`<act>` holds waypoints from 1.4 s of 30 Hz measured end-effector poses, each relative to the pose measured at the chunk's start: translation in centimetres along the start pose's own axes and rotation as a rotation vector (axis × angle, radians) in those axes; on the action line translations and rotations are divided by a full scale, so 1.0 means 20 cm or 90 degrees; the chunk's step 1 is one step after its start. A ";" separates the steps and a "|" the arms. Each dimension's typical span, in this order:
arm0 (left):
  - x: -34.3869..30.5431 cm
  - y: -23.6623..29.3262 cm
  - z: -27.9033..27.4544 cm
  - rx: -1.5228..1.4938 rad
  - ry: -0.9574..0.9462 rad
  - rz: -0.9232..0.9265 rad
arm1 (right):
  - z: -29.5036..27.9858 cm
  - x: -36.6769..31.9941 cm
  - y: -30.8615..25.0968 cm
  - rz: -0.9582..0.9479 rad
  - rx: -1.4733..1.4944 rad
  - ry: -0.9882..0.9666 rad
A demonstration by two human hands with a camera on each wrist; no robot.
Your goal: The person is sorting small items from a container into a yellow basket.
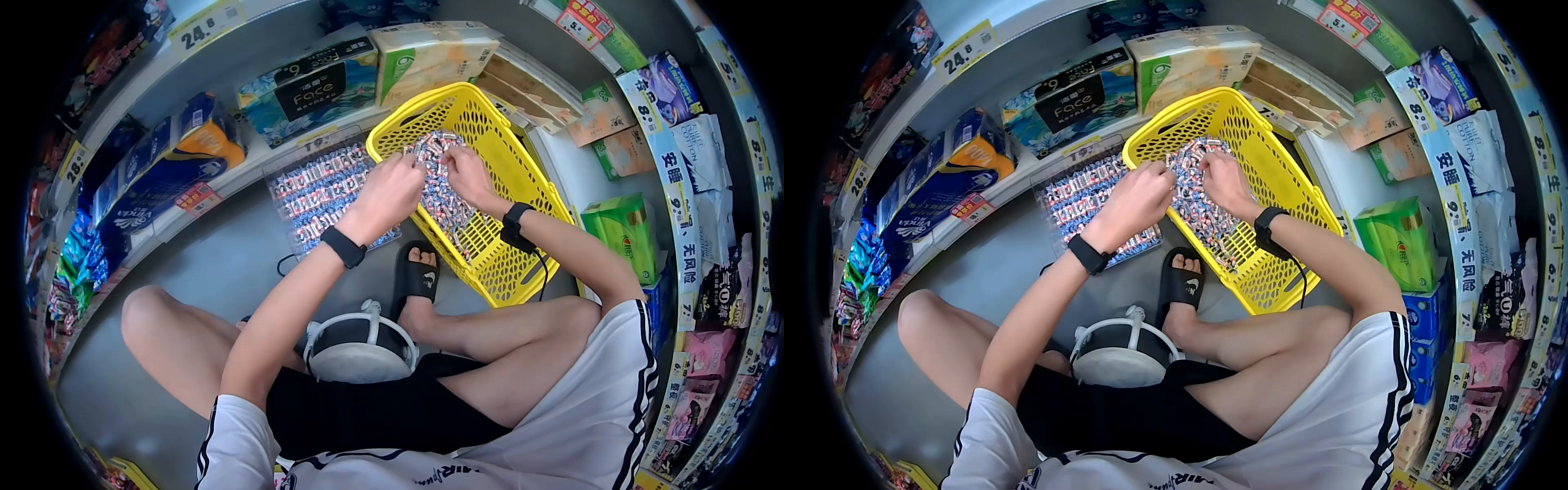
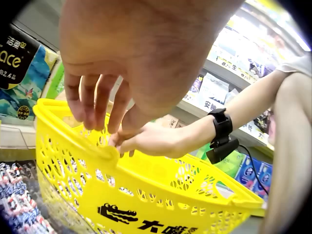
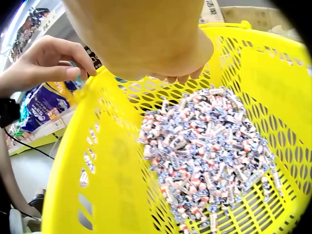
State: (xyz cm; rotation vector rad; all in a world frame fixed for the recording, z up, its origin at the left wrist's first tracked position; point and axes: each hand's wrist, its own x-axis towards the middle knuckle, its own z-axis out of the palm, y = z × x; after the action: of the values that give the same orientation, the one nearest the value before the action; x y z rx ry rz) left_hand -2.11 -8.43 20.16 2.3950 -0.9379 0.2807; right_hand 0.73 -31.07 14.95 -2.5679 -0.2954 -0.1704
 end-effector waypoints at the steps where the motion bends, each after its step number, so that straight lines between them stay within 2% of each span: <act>1: 0.03 -0.01 0.04 -0.001 -0.004 0.003 | 0.01 -0.01 0.08 0.043 -0.024 -0.037; 2: 0.07 -0.02 0.08 0.022 -0.049 0.028 | 0.03 -0.01 0.16 0.093 -0.056 -0.101; 3: 0.10 -0.02 0.10 0.046 -0.095 0.054 | 0.02 -0.02 0.18 0.099 -0.054 -0.099; 5: 0.18 -0.04 0.16 0.050 -0.095 0.085 | 0.00 -0.05 0.22 0.198 -0.065 -0.243; 8: 0.31 -0.06 0.20 0.147 -0.270 0.180 | 0.06 -0.07 0.32 0.156 -0.095 -0.310; 9: 0.36 -0.04 0.18 0.148 -0.274 0.184 | 0.08 -0.07 0.34 0.136 -0.103 -0.344; 10: 0.40 -0.03 0.17 0.138 -0.345 0.180 | 0.08 -0.05 0.33 0.131 -0.078 -0.399; 11: 0.44 -0.01 0.17 0.127 -0.416 0.175 | 0.09 -0.07 0.33 0.135 -0.074 -0.398; 13: 0.50 -0.03 0.22 0.147 -0.457 0.184 | 0.11 -0.09 0.33 0.071 -0.095 -0.413; 16: 0.56 -0.06 0.33 0.188 -0.537 0.160 | 0.10 -0.10 0.31 0.085 -0.095 -0.461; 19: 0.58 -0.09 0.41 0.206 -0.576 0.173 | 0.10 -0.11 0.30 0.064 -0.130 -0.497; 21: 0.59 -0.11 0.49 0.238 -0.589 0.181 | 0.10 -0.12 0.31 0.002 -0.155 -0.502; 23: 0.61 -0.13 0.55 0.258 -0.591 0.220 | 0.11 -0.14 0.30 0.013 -0.164 -0.526; 24: 0.63 -0.13 0.56 0.279 -0.593 0.258 | 0.12 -0.16 0.31 -0.024 -0.166 -0.519; 30: 0.64 -0.13 0.70 0.328 -0.640 0.273 | 0.21 -0.24 0.35 -0.116 -0.140 -0.581; 35: 0.59 -0.12 0.74 0.317 -0.723 0.259 | 0.24 -0.24 0.33 -0.080 -0.118 -0.630; 36: 0.57 -0.13 0.76 0.315 -0.706 0.289 | 0.25 -0.25 0.33 -0.079 -0.124 -0.624; 42: 0.54 -0.14 0.82 0.311 -0.762 0.259 | 0.26 -0.24 0.33 -0.070 -0.134 -0.636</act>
State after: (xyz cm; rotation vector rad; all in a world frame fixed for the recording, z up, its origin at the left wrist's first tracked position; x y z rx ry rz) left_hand 7.66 -21.90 9.44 2.7061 -2.0532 -1.0177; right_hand -2.06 -34.60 6.23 -2.6313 -0.8041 1.1189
